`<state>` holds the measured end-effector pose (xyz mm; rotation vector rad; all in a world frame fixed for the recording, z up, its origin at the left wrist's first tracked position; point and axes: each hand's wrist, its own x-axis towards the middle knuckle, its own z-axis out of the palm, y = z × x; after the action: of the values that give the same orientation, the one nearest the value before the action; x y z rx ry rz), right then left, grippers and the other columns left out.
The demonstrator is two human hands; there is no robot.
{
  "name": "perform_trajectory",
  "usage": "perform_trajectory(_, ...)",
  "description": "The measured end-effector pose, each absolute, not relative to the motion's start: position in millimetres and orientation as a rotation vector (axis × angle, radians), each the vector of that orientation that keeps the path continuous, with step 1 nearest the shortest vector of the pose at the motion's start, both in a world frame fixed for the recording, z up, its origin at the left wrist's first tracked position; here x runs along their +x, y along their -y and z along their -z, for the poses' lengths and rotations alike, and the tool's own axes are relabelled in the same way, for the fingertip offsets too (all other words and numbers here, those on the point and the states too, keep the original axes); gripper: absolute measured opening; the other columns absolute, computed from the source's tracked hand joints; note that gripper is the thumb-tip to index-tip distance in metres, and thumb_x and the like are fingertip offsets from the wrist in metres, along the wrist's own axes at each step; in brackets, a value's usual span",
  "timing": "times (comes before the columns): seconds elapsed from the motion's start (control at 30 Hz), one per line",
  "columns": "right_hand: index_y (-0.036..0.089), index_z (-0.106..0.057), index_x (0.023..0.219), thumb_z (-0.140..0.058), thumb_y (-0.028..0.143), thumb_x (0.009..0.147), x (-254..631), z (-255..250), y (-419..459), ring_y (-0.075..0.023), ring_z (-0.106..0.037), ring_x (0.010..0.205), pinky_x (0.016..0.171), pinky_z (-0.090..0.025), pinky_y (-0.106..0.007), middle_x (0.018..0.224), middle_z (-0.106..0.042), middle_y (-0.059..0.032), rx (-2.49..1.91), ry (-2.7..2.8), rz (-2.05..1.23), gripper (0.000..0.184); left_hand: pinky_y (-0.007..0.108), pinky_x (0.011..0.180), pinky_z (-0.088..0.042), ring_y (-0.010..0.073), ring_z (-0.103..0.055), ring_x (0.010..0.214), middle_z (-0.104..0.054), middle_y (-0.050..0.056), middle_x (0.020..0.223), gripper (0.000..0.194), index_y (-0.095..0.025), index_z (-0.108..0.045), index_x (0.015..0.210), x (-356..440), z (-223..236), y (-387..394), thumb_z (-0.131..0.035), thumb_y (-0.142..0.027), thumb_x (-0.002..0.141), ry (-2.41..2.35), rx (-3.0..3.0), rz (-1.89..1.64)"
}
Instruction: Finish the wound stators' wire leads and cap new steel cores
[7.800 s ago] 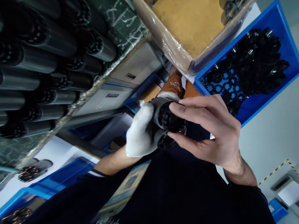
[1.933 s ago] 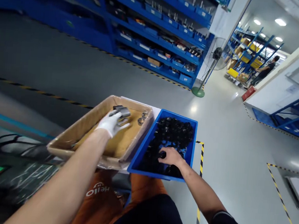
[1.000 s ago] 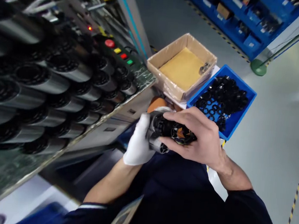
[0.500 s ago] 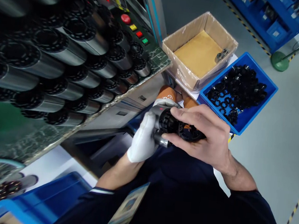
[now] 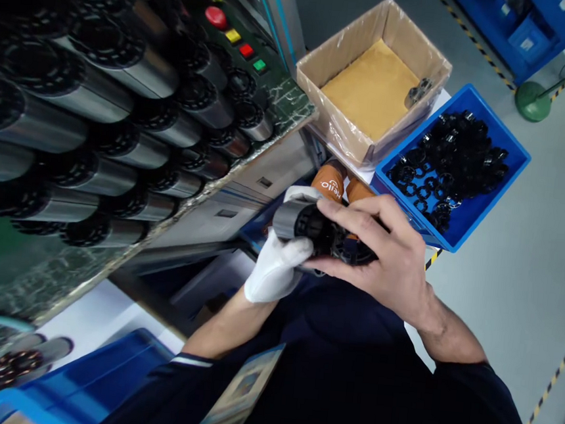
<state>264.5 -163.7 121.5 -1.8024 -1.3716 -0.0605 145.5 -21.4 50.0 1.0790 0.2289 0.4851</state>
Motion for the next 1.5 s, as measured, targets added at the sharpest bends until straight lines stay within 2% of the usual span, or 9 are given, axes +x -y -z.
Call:
perform_trajectory(0.17,0.034,-0.072,0.144,-0.104,0.043,0.089,267.1,-113.3,168.4,-0.0256,-0.081,0.102,0.094,-0.074,-0.04,0.115,-0.079,-0.0024,-1.837,1.382,0.041,0.064,0.039,0.1,-0.063,0.0247,-0.073,0.108,-0.07,0.003,0.118,0.077,-0.029,-0.065,0.13,155.7,-39.2,17.6,-0.104,-0.066,0.075,-0.336,1.121,-0.316)
perform_trajectory(0.33,0.03,-0.076,0.14,-0.102,0.038,0.092,278.6,-100.7,167.6,-0.0258,-0.084,0.113,0.097,-0.075,-0.037,0.127,-0.083,-0.0045,-1.662,1.426,-0.046,0.056,0.043,0.101,-0.065,0.0274,-0.074,0.11,-0.07,0.003,0.113,0.057,-0.029,-0.069,0.124,162.8,-26.2,18.5,-0.097,-0.062,0.087,-0.348,1.004,-0.199)
perform_trajectory(0.47,0.028,-0.075,0.15,-0.097,0.033,0.097,285.9,-97.9,172.2,-0.0253,-0.086,0.106,0.077,-0.077,-0.034,0.127,-0.086,-0.0066,-1.586,1.334,-0.02,0.058,0.048,0.097,-0.069,0.0323,-0.078,0.108,-0.075,0.004,0.111,0.069,-0.029,-0.071,0.116,166.5,-32.4,18.8,-0.1,-0.075,0.074,-0.356,0.948,-0.188)
perform_trajectory(0.57,0.03,-0.075,0.155,-0.102,0.036,0.09,288.3,-103.9,179.2,-0.0259,-0.084,0.097,0.065,-0.075,-0.035,0.13,-0.086,-0.0081,-1.639,1.259,-0.04,0.07,0.051,0.093,-0.071,0.0369,-0.081,0.114,-0.079,0.007,0.112,0.074,-0.028,-0.073,0.12,171.8,-48.8,17.1,-0.071,-0.095,0.088,-0.435,0.824,-0.242)
perform_trajectory(0.67,0.031,-0.076,0.155,-0.101,0.033,0.092,287.8,-106.8,178.8,-0.0292,-0.083,0.104,0.072,-0.077,-0.04,0.133,-0.084,-0.0102,-1.732,1.283,-0.082,0.068,0.05,0.097,-0.07,0.0363,-0.081,0.124,-0.081,0.008,0.107,0.069,-0.024,-0.074,0.118,182.9,-69.1,14.5,-0.046,-0.086,0.108,-0.59,0.721,-0.38)
perform_trajectory(0.83,0.028,-0.078,0.149,-0.099,0.03,0.094,283.0,-92.6,159.3,-0.0284,-0.084,0.099,0.074,-0.078,-0.043,0.126,-0.087,-0.0091,-1.646,1.245,-0.082,0.059,0.044,0.108,-0.068,0.0346,-0.079,0.133,-0.083,0.007,0.099,0.059,-0.022,-0.078,0.093,200.4,-92.9,11.8,-0.064,-0.077,0.107,-0.734,0.655,-0.576)
perform_trajectory(1.0,0.026,-0.084,0.138,-0.103,0.031,0.09,286.4,-83.9,152.1,-0.0291,-0.086,0.103,0.087,-0.078,-0.045,0.125,-0.087,-0.0117,-1.62,1.298,-0.094,0.052,0.046,0.11,-0.069,0.033,-0.08,0.13,-0.087,0.006,0.105,0.045,-0.025,-0.086,0.095,199.0,-91.7,8.8,-0.072,-0.066,0.107,-0.601,0.605,-0.461)
perform_trajectory(1.2,0.03,-0.084,0.137,-0.097,0.026,0.094,293.7,-83.3,157.9,-0.0169,-0.074,0.074,0.063,-0.074,-0.038,0.13,-0.08,-0.0092,-1.615,1.306,-0.152,0.045,0.042,0.126,-0.058,0.0286,-0.073,0.14,-0.085,0.0,0.131,0.033,-0.029,-0.084,0.107,197.1,-80.6,7.6,-0.079,-0.061,0.102,-0.683,0.683,-0.473)
perform_trajectory(1.5,0.034,-0.087,0.132,-0.097,0.036,0.097,299.4,-74.4,160.4,-0.0227,-0.08,0.085,0.069,-0.075,-0.041,0.115,-0.081,-0.0063,-1.594,1.315,-0.176,0.036,0.044,0.109,-0.067,0.0379,-0.074,0.14,-0.084,0.01,0.12,0.046,-0.022,-0.081,0.105,194.3,-69.0,10.6,-0.082,-0.068,0.099,-0.617,0.709,-0.408)
